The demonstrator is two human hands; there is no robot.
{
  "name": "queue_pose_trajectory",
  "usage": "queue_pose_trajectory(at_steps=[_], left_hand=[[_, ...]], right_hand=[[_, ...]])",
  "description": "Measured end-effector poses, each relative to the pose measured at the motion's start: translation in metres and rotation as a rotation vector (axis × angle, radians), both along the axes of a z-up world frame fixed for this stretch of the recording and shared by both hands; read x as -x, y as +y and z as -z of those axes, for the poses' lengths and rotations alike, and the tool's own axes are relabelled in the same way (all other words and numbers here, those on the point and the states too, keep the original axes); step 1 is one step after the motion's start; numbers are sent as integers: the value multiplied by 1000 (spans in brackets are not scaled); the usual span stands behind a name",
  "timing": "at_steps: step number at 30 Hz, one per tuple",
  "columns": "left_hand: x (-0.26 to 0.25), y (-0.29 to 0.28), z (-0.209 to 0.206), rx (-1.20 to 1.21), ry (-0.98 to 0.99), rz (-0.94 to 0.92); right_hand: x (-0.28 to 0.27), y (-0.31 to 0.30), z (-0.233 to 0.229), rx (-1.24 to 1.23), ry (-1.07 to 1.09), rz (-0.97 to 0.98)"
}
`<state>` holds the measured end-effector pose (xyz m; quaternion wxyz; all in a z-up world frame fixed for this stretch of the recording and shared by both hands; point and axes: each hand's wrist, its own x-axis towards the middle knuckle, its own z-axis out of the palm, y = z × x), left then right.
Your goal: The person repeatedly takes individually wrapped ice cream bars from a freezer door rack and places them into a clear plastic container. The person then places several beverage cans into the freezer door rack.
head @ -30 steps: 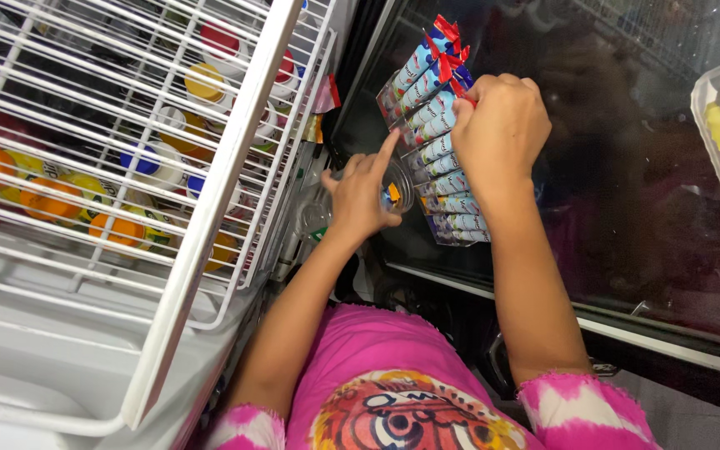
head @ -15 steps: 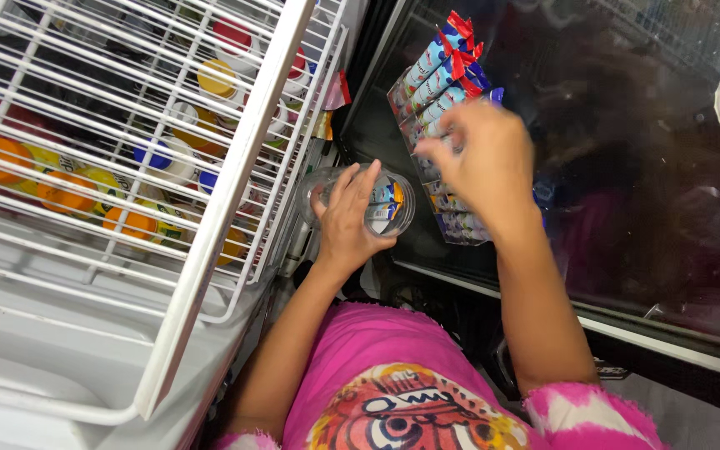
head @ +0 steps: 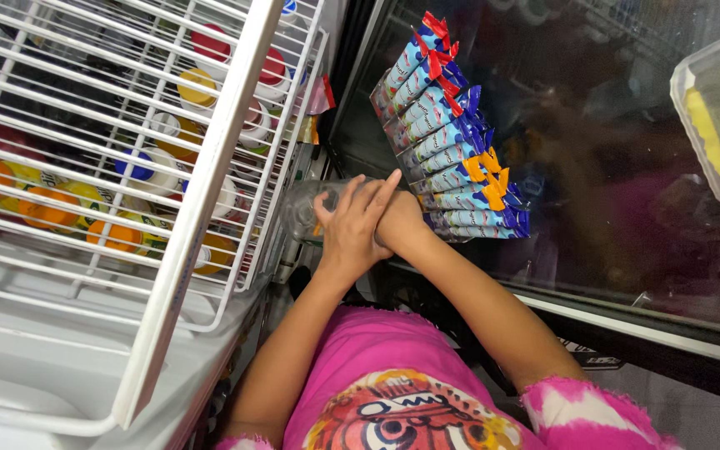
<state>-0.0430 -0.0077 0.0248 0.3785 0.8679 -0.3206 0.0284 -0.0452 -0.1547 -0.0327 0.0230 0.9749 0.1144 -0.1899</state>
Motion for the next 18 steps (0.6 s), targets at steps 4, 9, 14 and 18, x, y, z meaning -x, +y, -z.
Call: queue_pose_trajectory(at_steps=[4, 9, 14, 18], left_hand=[[6, -3, 6, 30, 22, -6], [6, -2, 17, 19, 68, -35], [-3, 0, 22, 59, 127, -104], [-10, 4, 23, 22, 245, -147]], right_hand=[[1, 1, -2, 6, 91, -1], [-8, 1, -16, -73, 209, 51], [-10, 7, -57, -193, -8, 218], [-4, 0, -120, -460, -355, 334]])
